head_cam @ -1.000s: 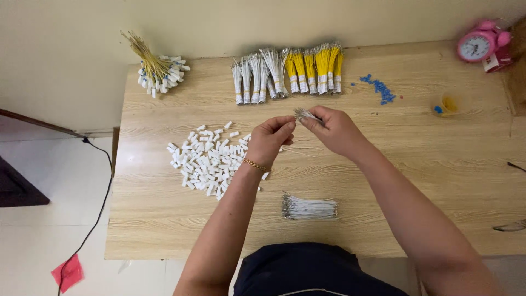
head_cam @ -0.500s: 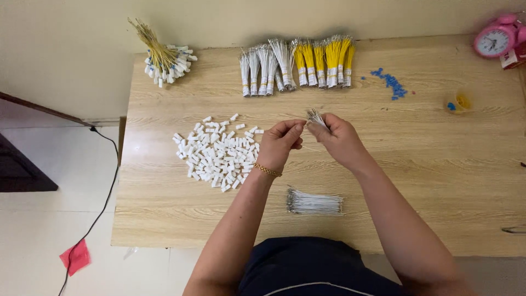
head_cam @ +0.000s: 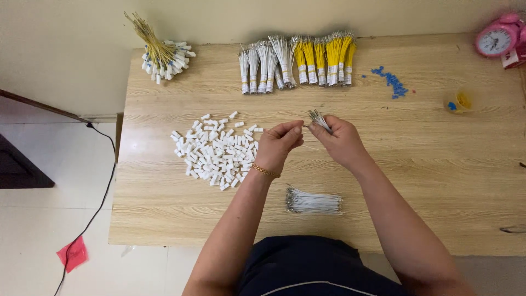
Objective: Assembling small white plastic sleeves onto the ends of thin metal wires
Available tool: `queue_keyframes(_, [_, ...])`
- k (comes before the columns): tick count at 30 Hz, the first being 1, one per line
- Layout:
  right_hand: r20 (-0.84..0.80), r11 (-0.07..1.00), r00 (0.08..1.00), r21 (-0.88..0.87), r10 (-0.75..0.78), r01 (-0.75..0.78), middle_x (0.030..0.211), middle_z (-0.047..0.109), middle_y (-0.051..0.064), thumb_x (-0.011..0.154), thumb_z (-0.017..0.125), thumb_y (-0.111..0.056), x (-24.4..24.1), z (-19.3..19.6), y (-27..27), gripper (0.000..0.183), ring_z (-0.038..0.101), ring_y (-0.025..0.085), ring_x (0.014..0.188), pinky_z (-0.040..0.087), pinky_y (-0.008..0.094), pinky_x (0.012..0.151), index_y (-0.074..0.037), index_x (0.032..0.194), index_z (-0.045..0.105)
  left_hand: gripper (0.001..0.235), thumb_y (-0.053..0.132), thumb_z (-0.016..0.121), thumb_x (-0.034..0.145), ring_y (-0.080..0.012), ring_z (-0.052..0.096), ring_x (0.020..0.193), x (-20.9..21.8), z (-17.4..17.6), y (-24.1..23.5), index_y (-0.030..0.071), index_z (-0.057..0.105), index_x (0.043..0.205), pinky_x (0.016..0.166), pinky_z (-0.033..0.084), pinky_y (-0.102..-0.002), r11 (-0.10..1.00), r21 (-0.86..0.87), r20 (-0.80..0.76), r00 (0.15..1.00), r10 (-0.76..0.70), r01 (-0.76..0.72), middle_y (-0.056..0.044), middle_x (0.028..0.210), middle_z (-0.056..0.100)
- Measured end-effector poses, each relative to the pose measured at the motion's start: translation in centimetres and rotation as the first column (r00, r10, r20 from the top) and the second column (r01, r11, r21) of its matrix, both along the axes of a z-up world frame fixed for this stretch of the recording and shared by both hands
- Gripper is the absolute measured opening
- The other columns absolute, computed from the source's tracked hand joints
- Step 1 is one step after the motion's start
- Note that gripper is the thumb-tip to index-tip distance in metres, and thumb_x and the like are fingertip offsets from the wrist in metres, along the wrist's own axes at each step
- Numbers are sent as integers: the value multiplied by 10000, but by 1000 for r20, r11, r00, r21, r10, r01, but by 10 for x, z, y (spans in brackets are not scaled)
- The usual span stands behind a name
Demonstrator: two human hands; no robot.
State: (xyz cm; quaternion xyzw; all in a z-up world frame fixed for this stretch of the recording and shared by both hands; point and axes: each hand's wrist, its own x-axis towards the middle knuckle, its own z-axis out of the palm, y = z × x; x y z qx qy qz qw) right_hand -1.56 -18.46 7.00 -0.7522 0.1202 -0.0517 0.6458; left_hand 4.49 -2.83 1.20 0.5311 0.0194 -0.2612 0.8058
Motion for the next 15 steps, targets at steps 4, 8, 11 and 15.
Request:
queue_keyframes(4, [-10,999,1000,-40,16,-17,573,445,-34,943,656,-173,0,3,3,173,354,35,523,273,184,482,-75,814,596,235,150,743,872,-141,672,776,1,-9,-2,9,699,1055,738,625,-286,999,38,7,1000,-13,13,-77,860,674])
queue_keyframes(8, [21,994,999,-103,-24,26,570,526,25,960,662,-238,4,4,7,208,395,74,489,311,214,462,-84,828,612,216,184,726,889,-125,666,761,1,-5,-3,21,699,1028,726,619,-265,999,46,14,1000,-24,23,-60,837,664])
queue_keyframes(11, [14,992,992,21,-126,126,580,579,31,1025,548,-271,1,32,20,245,427,54,458,337,186,450,-115,838,579,171,148,712,894,-119,656,750,-3,6,-2,24,706,1012,708,617,-257,999,37,22,1000,16,-17,-59,815,652])
queue_keyframes(15, [25,996,996,-4,-91,91,605,581,11,945,661,-227,5,12,11,159,423,42,494,314,170,463,-101,869,601,182,157,717,893,-121,653,762,-2,5,-3,25,707,1019,717,613,-262,999,35,34,999,22,-23,-64,835,660])
